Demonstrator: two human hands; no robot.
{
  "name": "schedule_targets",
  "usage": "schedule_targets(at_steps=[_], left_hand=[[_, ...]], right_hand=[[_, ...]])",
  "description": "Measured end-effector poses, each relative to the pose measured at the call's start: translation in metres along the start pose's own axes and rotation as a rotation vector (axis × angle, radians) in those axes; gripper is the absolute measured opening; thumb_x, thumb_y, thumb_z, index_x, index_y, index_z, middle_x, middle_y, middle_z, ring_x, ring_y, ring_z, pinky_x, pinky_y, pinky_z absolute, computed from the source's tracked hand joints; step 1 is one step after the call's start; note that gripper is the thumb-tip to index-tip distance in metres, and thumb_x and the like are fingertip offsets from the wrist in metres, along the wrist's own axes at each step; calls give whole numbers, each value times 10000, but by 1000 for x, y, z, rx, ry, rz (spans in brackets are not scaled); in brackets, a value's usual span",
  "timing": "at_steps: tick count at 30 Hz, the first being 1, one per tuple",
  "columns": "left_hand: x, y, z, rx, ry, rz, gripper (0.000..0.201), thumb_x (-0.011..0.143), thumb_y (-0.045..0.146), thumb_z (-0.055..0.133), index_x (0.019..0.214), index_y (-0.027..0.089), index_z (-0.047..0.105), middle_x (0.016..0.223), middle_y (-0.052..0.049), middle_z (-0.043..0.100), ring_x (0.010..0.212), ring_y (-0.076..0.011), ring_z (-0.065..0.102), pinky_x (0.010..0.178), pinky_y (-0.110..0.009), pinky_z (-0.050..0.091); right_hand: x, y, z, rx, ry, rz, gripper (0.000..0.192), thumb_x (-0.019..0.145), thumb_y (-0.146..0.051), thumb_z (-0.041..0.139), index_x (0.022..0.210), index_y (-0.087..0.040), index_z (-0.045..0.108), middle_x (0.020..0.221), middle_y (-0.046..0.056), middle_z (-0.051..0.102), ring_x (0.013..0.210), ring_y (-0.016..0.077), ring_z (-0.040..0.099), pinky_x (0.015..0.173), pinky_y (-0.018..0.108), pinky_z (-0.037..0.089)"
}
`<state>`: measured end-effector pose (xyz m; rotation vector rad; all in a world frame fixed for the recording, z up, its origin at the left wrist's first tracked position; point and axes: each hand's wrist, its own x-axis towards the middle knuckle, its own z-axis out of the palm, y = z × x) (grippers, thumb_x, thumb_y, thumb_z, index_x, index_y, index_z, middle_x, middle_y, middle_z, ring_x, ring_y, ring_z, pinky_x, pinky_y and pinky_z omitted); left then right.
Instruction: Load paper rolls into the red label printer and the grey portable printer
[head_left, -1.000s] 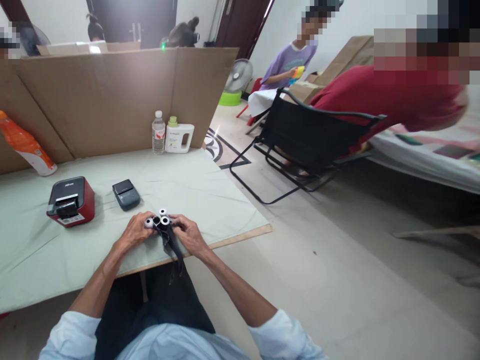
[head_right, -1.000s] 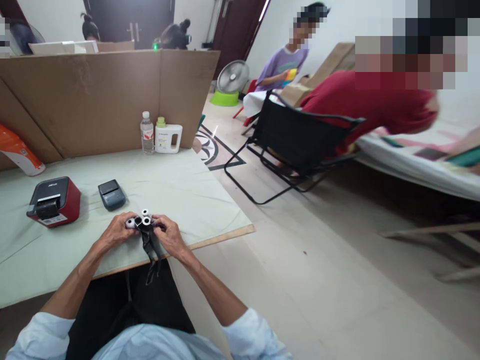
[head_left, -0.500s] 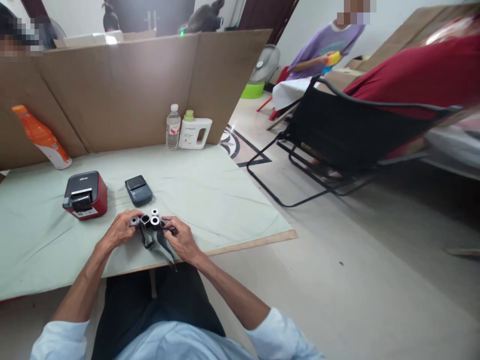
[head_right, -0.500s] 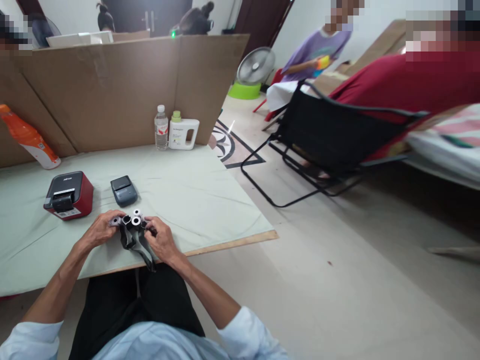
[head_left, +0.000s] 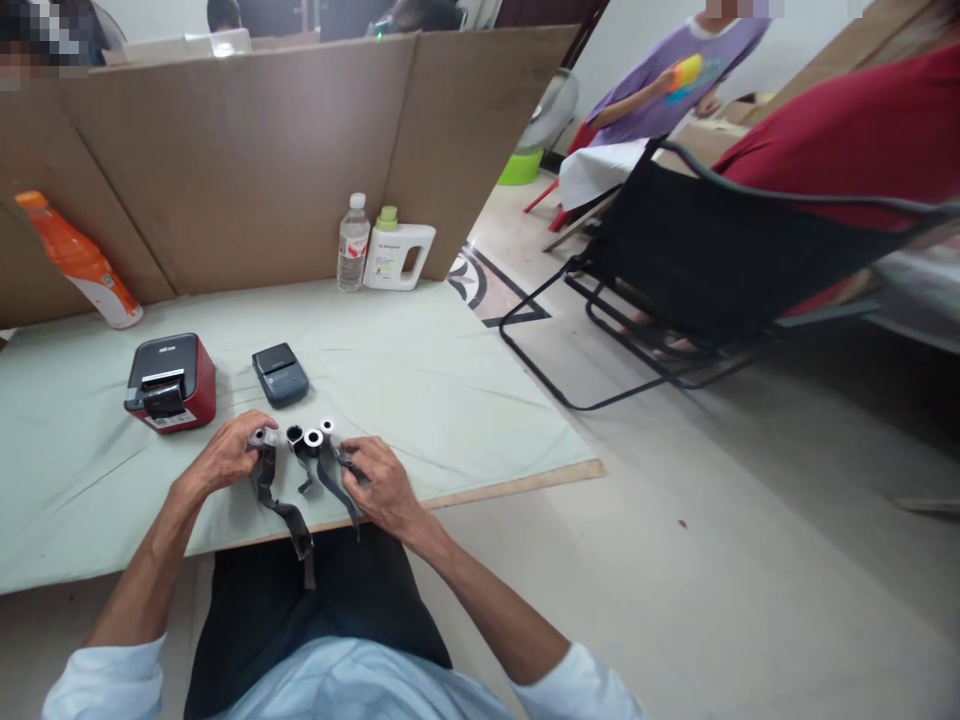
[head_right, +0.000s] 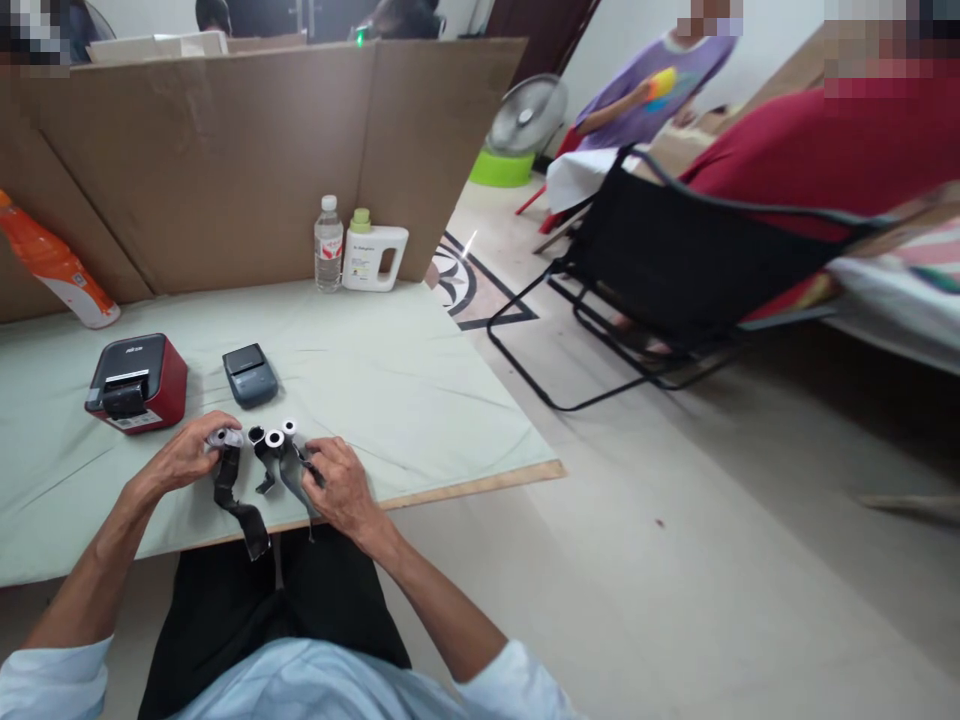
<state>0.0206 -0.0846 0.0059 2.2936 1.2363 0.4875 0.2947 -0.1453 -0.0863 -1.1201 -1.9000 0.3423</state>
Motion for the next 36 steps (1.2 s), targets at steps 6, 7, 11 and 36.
schedule_targets(at_steps=[6,7,11,36], left_hand=[[-3,6,-4,8,18,9,406,766,101,519,1132,196,665,1151,-84,723,1060,-243,687,971,-396,564],[-3,7,-5,8,20,14,417,777,106,523,1157,197,669,1176,-86,725,1085,-246,686,988,-402,562],[2,14,-6,24,64,26,464,825,123,520,1251,218,678,1289,-83,720,1191,-253,669,1063,-419,539],[27,42,-14,119,119,52,369,765,65,572,1056,221,739,1075,-53,778,1003,-224,723,930,-333,556]], right_hand=[[-2,-6,-7,4,-27,-29,157,888,-85,583,831,-203,668,1039,108,738,983,245,656,889,415,542],[-3,-7,-7,4,-35,-35,159,898,-91,583,826,-204,668,1033,107,740,975,243,655,881,412,538],[-4,-7,-6,-12,-58,-43,134,909,-122,601,827,-202,670,1008,105,744,939,241,646,847,408,515],[66,-13,-24,540,30,251,214,958,-379,641,1076,-212,703,1062,75,739,918,194,683,820,340,560]])
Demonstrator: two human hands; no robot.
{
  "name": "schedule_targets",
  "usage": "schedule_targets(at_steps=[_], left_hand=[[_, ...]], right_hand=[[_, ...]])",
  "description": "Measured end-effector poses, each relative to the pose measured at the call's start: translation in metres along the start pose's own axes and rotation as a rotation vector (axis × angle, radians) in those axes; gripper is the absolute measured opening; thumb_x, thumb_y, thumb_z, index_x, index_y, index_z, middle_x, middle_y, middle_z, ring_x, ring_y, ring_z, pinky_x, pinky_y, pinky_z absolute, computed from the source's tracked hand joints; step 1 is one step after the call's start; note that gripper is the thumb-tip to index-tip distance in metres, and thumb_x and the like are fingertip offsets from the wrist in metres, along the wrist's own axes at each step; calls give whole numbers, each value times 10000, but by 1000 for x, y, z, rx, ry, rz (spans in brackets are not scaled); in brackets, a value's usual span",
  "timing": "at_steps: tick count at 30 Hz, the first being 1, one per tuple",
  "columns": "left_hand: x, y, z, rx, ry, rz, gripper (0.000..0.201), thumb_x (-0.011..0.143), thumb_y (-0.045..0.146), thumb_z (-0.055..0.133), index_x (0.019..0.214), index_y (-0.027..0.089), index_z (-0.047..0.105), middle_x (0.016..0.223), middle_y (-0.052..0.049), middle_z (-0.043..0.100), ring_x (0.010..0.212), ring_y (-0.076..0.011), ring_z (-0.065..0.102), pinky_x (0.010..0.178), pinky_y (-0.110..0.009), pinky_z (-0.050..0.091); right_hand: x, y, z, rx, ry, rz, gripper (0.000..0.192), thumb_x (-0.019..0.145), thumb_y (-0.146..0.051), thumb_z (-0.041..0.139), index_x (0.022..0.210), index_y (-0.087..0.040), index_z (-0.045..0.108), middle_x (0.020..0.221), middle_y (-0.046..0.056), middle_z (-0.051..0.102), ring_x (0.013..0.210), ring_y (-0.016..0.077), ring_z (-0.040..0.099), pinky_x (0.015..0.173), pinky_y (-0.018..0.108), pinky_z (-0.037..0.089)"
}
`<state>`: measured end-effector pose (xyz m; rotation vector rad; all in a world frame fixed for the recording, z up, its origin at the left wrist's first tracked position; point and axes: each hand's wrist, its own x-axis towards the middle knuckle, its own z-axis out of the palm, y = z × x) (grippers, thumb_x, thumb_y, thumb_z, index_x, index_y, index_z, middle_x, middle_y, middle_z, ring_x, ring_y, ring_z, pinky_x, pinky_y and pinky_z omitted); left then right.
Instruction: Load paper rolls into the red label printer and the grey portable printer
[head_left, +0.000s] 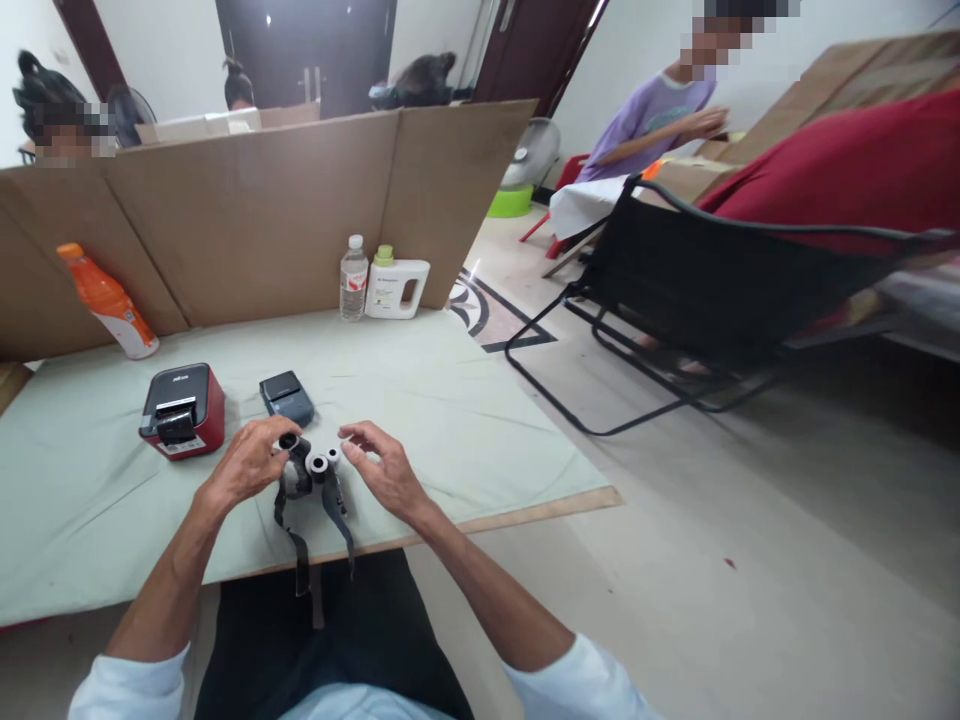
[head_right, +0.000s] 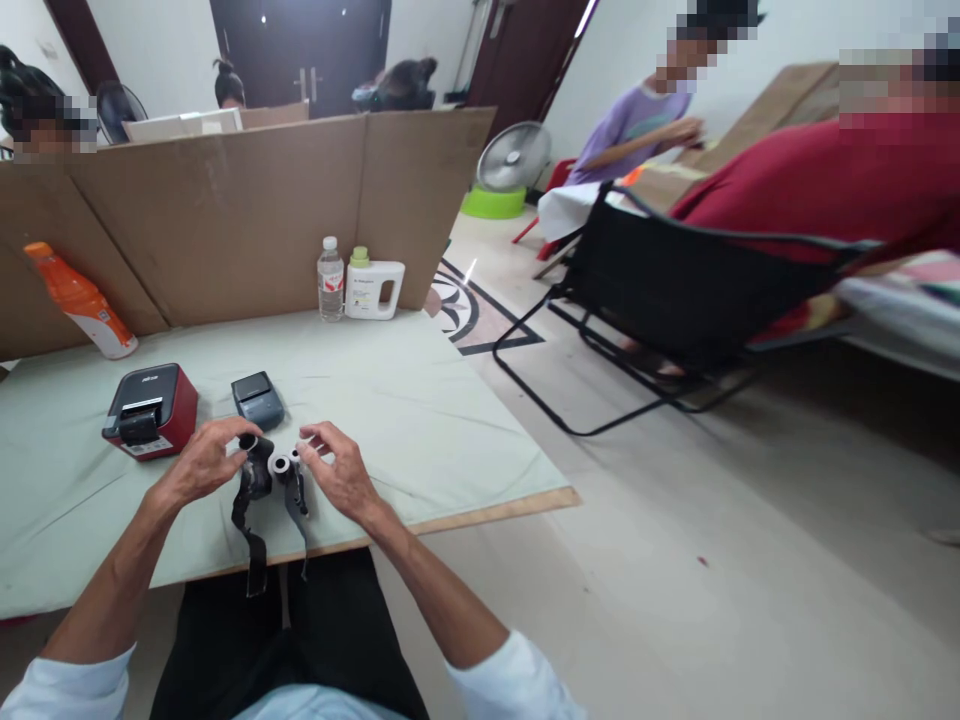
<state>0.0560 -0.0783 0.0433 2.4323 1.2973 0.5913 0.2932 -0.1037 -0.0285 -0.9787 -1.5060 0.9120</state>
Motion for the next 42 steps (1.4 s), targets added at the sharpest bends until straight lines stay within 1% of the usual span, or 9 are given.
schedule_targets(at_steps=[4,8,12,16,23,29,33,38,42], left_hand=[[18,-5,-5,-105,136,5,381,724,62,573,1038,204,735,1059,-50,782,995,-217,728,954,-341,566],[35,-7,-4,-205,215,-5,335,725,97,579,1005,190,736,994,-43,778,930,-202,725,905,-327,579],[40,-5,-5,-217,271,-18,347,716,85,570,1000,193,736,964,-36,763,900,-191,712,887,-323,577],[36,9,-8,-202,297,65,313,732,71,570,974,185,732,956,-52,742,895,-192,690,867,-329,571],[32,30,-30,-475,115,60,340,792,192,682,1130,181,716,1150,-97,718,1012,-217,691,874,-346,591],[34,24,-50,-630,-126,-7,234,807,330,752,972,173,698,1281,-139,714,883,-197,695,721,-324,579],[34,27,-52,-627,-86,5,250,812,373,769,959,182,703,1192,-135,745,962,-232,697,777,-353,584],[41,-2,-41,-489,83,-10,309,865,385,692,1097,186,737,1220,-119,734,1124,-261,684,932,-379,571],[56,-52,-20,-109,201,-249,366,793,281,684,1143,186,737,1103,-98,746,1045,-278,704,967,-440,566]], right_hand=[[43,8,6,258,-102,220,416,891,-498,722,1185,-204,705,1130,97,756,940,207,713,774,327,578],[73,15,15,514,-222,366,478,813,-539,812,1115,-179,723,952,60,755,802,178,712,690,285,562],[78,12,23,717,-248,442,540,725,-544,895,1070,-165,724,848,20,739,671,123,657,667,256,544],[74,4,29,832,-307,469,519,711,-560,901,994,-159,733,840,38,741,698,150,665,652,268,554],[72,-13,24,909,-337,472,472,706,-538,912,955,-182,730,806,6,717,682,129,627,665,248,561],[70,-26,18,842,-455,416,584,596,-602,956,869,-140,725,738,13,697,599,110,598,560,217,511],[71,-27,19,828,-422,417,562,603,-593,954,851,-144,724,719,9,691,587,106,595,560,215,513],[77,-12,17,849,-320,466,413,736,-516,900,872,-174,715,751,16,717,625,130,630,614,249,572],[84,5,16,910,-324,517,380,786,-487,874,888,-158,715,763,24,724,631,122,642,625,232,589]])
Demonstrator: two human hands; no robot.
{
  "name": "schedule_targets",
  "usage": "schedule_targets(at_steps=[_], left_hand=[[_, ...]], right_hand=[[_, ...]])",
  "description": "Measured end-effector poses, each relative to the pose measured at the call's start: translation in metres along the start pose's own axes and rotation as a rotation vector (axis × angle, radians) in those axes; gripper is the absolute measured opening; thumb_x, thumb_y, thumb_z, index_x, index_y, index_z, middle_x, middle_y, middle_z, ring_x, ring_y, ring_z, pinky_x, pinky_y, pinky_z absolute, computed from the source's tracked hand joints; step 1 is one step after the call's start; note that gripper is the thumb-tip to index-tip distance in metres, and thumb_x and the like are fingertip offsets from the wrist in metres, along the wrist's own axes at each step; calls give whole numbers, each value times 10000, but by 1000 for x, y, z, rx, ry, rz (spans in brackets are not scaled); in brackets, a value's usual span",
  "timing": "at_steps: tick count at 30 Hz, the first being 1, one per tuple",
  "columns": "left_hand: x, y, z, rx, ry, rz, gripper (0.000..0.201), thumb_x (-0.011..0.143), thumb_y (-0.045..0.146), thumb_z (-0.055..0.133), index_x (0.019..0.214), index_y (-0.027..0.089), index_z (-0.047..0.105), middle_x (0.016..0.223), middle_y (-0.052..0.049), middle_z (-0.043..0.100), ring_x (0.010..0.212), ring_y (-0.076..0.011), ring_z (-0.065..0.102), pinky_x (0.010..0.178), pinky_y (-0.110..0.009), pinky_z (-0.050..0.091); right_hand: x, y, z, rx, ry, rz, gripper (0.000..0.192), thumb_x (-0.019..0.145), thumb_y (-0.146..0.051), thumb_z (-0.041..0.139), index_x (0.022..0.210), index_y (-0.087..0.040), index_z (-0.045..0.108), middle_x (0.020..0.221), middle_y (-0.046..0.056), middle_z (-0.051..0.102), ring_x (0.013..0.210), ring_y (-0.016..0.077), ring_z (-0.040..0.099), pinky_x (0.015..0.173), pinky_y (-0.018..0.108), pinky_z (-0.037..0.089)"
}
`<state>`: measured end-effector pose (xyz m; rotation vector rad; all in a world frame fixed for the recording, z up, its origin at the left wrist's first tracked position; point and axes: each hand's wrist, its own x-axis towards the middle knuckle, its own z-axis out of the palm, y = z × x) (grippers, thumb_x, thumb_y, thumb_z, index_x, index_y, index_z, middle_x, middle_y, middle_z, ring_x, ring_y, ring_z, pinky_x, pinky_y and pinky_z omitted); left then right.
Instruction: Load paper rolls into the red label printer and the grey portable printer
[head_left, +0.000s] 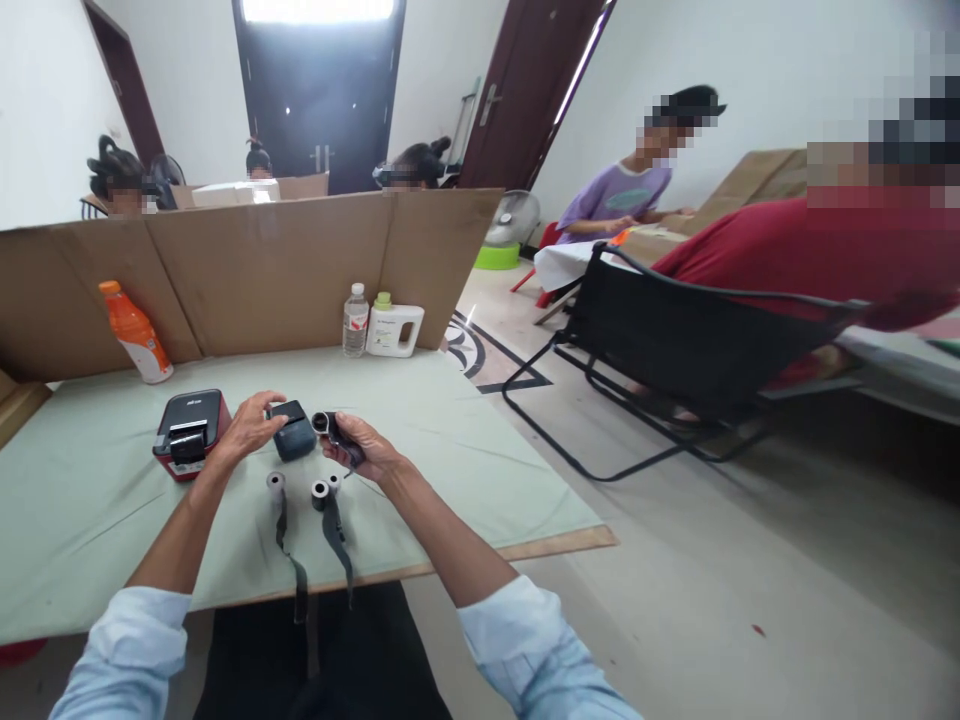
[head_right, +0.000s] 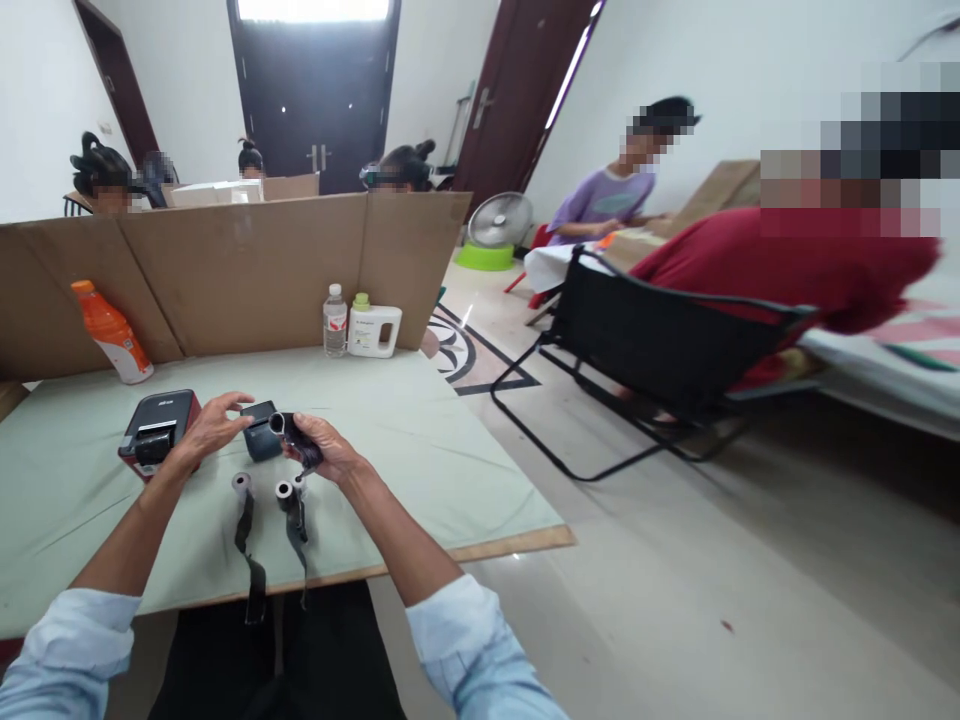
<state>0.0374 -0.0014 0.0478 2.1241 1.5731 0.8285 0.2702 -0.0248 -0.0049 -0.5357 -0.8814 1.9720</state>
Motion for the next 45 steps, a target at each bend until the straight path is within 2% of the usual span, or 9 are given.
schedule_targets(at_steps=[7,16,21,24,26,30,35,39,45], left_hand=[[26,-53,33,125,-106,-16,561,688,266,765,1237,177,697,1300,-128,712,1242,-326,652,1116,-467,496],[27,-61,34,93,-37,49,366,893,328,609,1224,200,697,1274,-113,731,1212,-272,662,1110,-419,483],[35,-52,32,150,122,-183,318,978,421,526,1121,199,704,1113,-130,772,1054,-265,698,961,-372,501],[43,-48,33,266,252,-392,404,961,536,536,951,183,731,999,-169,773,1003,-303,700,863,-375,489],[47,-47,34,264,260,-429,432,951,542,539,844,176,742,929,-167,772,983,-297,698,815,-354,478],[40,-53,37,45,157,-246,311,915,373,554,863,166,780,889,-97,787,907,-233,699,800,-307,499],[21,-63,36,-178,67,38,394,791,193,612,1150,183,775,1161,-82,782,995,-215,707,821,-305,559],[18,-65,37,-149,57,142,384,798,158,652,1153,215,789,1127,-68,794,978,-214,718,837,-324,582],[26,-69,45,44,188,146,308,843,139,638,1066,243,825,1092,-64,813,992,-239,744,947,-377,584]], right_hand=[[17,8,-23,-28,59,20,334,875,-496,790,897,-175,700,779,47,742,621,141,655,600,251,600],[32,20,-54,-5,157,11,295,777,-393,879,918,-175,739,781,39,737,662,150,648,576,250,576],[40,24,-53,-27,150,-4,410,674,-369,941,990,-168,774,811,38,773,692,152,673,625,250,577],[48,24,-49,-48,138,-14,491,610,-390,972,1001,-163,781,866,38,792,737,155,698,695,260,589],[54,23,-47,-80,153,-32,511,590,-398,976,998,-166,775,874,30,792,733,154,696,693,261,579],[73,23,-44,-203,212,-80,504,612,-398,951,1005,-169,735,810,8,770,677,138,664,648,246,533],[101,27,-37,-360,240,-126,451,609,-418,920,908,-153,710,749,-6,742,683,130,648,651,228,501],[115,30,-30,-434,272,-137,410,596,-425,904,832,-150,713,691,-18,713,627,124,620,602,221,473],[121,30,-31,-544,196,-143,369,683,-464,833,830,-134,755,676,-9,700,621,131,610,601,226,470]])
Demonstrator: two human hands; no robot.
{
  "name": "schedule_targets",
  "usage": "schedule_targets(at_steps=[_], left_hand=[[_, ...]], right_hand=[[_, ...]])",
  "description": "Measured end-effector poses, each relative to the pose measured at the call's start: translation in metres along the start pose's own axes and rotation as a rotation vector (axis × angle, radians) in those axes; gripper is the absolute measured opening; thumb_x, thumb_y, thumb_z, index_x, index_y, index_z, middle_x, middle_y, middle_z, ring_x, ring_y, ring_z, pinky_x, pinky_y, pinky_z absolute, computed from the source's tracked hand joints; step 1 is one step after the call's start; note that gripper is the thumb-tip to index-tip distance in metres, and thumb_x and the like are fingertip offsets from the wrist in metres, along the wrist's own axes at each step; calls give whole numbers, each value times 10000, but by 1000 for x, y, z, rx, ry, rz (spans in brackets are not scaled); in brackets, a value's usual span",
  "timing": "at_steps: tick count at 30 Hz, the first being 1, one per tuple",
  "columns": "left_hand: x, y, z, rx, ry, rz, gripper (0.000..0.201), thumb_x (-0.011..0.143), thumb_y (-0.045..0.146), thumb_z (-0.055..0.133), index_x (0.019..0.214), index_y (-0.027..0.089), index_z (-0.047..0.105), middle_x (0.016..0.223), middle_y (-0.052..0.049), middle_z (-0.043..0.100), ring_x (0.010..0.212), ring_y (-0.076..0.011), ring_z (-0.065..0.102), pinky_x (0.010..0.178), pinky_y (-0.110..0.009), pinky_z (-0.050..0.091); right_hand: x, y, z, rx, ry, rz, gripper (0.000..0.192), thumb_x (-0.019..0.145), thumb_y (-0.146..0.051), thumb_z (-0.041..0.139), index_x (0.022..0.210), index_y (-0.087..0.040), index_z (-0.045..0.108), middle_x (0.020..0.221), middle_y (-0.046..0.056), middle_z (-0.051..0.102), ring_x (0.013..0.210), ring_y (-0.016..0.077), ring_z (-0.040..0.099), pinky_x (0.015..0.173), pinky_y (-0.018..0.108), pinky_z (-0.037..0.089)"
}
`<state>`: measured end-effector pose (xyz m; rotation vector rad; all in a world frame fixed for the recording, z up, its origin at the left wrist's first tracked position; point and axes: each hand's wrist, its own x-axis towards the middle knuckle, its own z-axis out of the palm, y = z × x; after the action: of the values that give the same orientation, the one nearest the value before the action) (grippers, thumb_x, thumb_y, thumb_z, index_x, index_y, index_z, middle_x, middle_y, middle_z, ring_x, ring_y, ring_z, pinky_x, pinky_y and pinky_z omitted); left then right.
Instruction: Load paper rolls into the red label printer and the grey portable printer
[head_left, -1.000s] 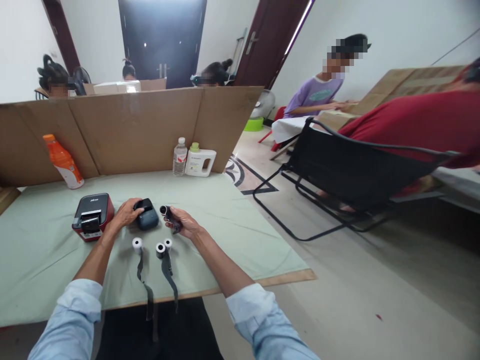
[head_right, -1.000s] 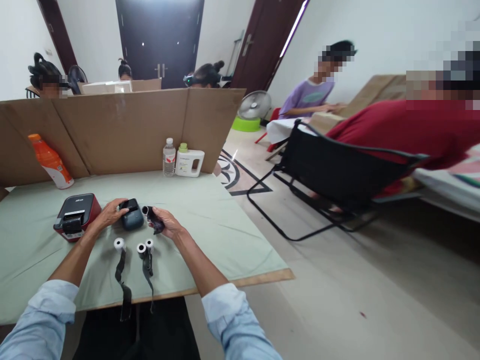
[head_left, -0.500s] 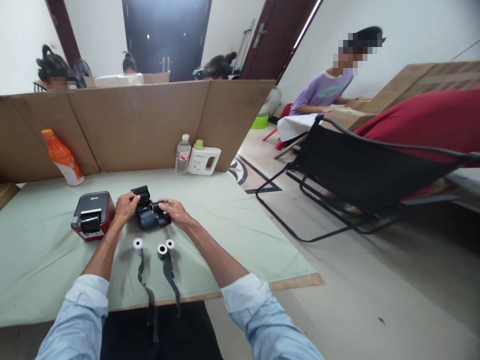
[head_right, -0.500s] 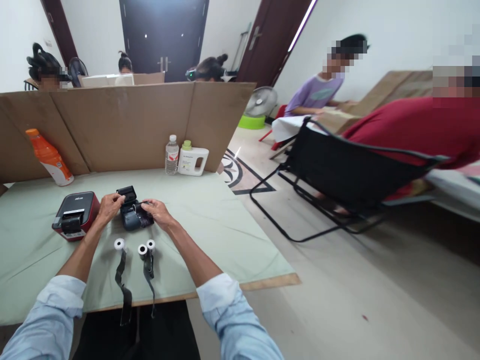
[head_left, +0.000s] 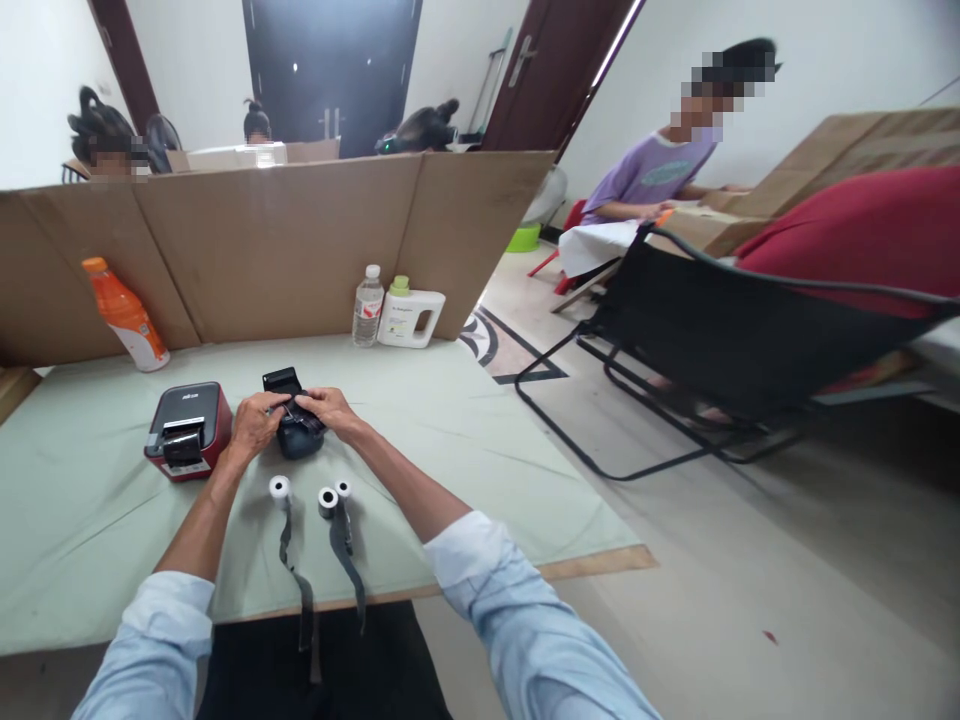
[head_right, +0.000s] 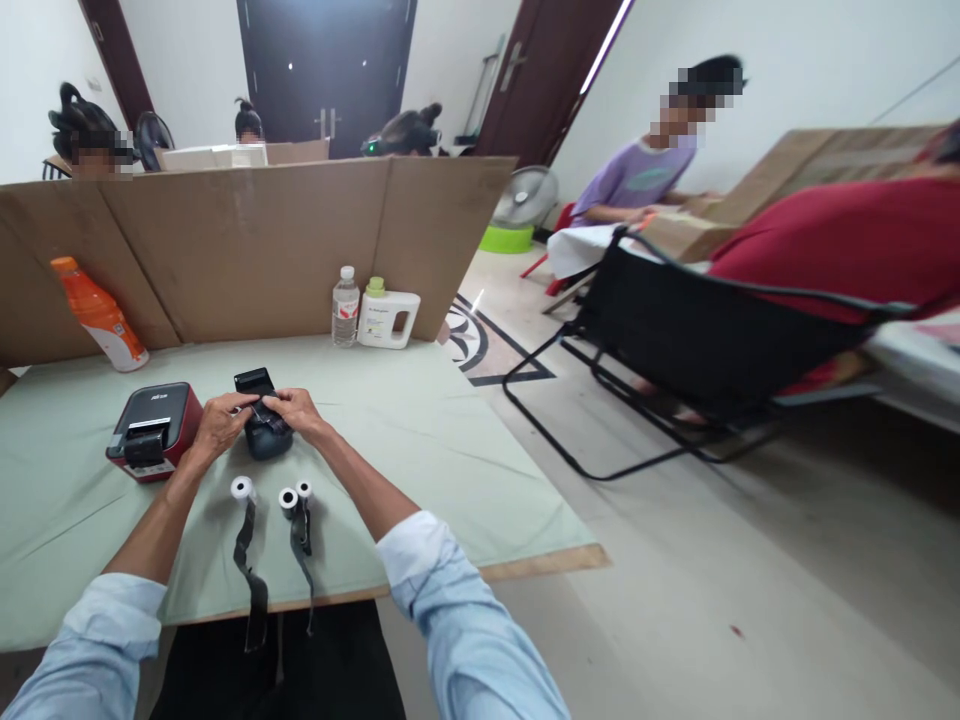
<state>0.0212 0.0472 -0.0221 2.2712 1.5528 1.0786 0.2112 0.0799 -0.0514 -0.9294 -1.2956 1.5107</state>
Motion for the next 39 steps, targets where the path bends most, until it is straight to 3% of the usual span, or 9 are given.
schedule_targets(at_steps=[6,13,19,23,29,35,39], left_hand=[[-2,-14,5,118,44,-47,325,824,111,594,1002,225,841,1040,-78,817,970,-250,743,945,-387,582],[3,-17,15,45,22,-64,371,811,84,557,1011,214,841,1049,-73,810,958,-220,749,919,-332,586],[13,-21,13,21,-100,-169,385,788,71,566,1025,201,840,1064,-73,818,987,-232,754,963,-345,580],[10,-22,6,-27,-154,-136,430,788,76,561,1107,202,821,1135,-73,805,1048,-235,738,1017,-368,564],[-8,-23,5,-23,-96,-28,310,863,196,609,1095,223,814,1211,-95,729,1136,-244,687,1062,-411,547],[-18,-20,16,48,28,-160,280,886,232,625,1096,209,810,1274,-125,617,1151,-269,669,1070,-438,551],[-20,-19,19,65,47,-265,313,896,274,630,1150,199,798,1345,-151,594,1147,-292,672,1085,-469,538]], right_hand=[[-4,6,-2,-189,124,-81,357,705,-328,788,1007,-140,776,823,11,735,783,177,676,774,295,544],[-17,11,-6,-286,160,-127,328,705,-286,742,1004,-159,783,858,5,734,739,152,655,743,279,559],[-25,11,-7,-344,151,-148,234,722,-281,720,918,-168,778,850,15,736,741,157,646,721,278,558],[-26,11,-7,-375,156,-151,213,730,-280,709,901,-174,778,869,22,740,767,171,656,741,292,561],[-29,14,-12,-462,192,-138,247,772,-318,720,968,-193,804,926,41,764,873,211,691,836,330,565],[-36,18,-11,-465,172,-144,274,833,-377,714,1010,-194,814,995,58,785,939,226,705,897,341,559],[-39,20,-7,-411,184,-145,312,852,-432,715,1007,-178,810,1007,78,781,952,243,711,895,360,567]])
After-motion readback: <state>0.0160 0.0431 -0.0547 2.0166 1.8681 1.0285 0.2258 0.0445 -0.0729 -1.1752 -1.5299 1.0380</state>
